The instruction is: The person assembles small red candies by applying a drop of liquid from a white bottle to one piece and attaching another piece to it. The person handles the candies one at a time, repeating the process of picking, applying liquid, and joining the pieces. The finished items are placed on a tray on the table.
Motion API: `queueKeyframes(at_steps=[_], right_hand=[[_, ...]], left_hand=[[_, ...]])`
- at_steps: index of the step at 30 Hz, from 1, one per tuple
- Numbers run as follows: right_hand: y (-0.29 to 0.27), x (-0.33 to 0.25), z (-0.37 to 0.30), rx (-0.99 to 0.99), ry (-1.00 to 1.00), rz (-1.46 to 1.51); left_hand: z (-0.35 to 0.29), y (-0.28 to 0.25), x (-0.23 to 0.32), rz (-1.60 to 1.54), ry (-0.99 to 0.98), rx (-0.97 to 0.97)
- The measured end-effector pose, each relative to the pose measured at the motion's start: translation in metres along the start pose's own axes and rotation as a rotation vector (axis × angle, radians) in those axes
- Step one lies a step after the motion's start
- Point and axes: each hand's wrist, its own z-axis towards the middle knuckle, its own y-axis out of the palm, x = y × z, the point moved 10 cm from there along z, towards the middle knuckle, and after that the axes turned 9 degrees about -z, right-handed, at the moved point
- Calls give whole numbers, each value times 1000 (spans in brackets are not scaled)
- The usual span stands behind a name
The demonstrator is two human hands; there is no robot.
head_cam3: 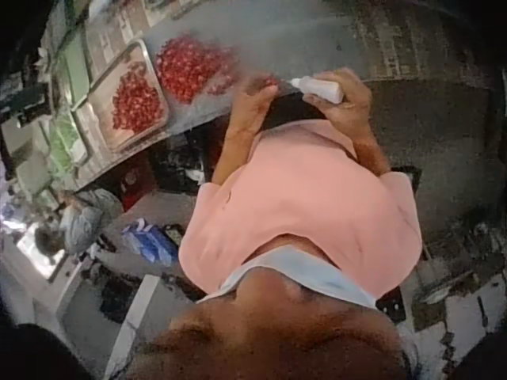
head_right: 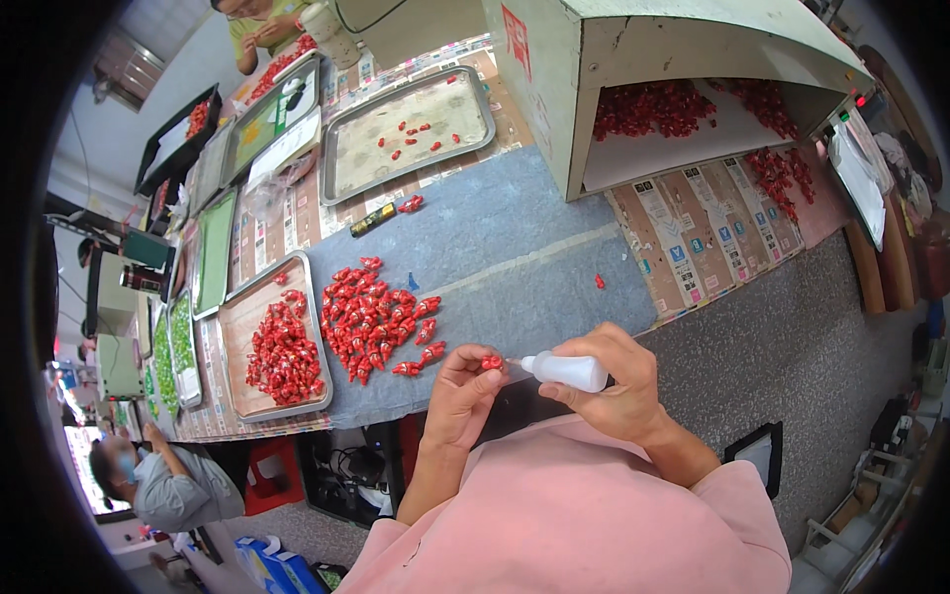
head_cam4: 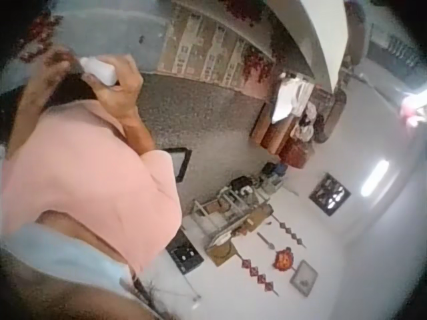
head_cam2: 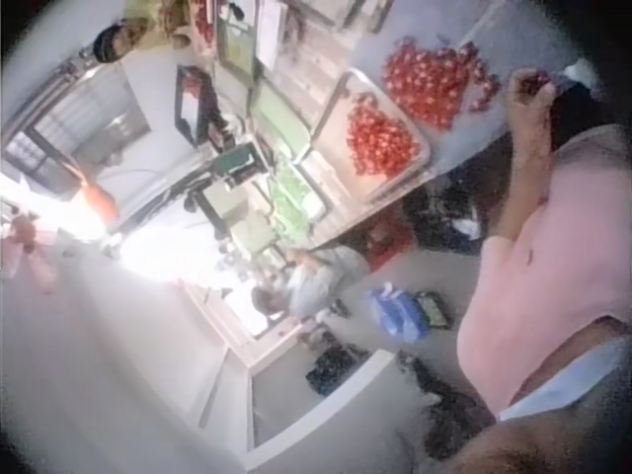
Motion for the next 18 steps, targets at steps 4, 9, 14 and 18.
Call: queueKeyframes(at_steps=[4, 9, 14, 18], right_hand=[[-1, -2, 0, -7, -6, 0], [-3, -8, 1, -24, -20, -24], [-5, -4, -2, -5, -1, -2], [-4, -4, -2, 5, -3, 8]], left_hand=[[0, -2, -1, 6, 2, -1], [0, -1, -1, 17, -2, 7], [1, 1, -1, 14, -10, -11], [0, 1, -1, 13, -16, -17]])
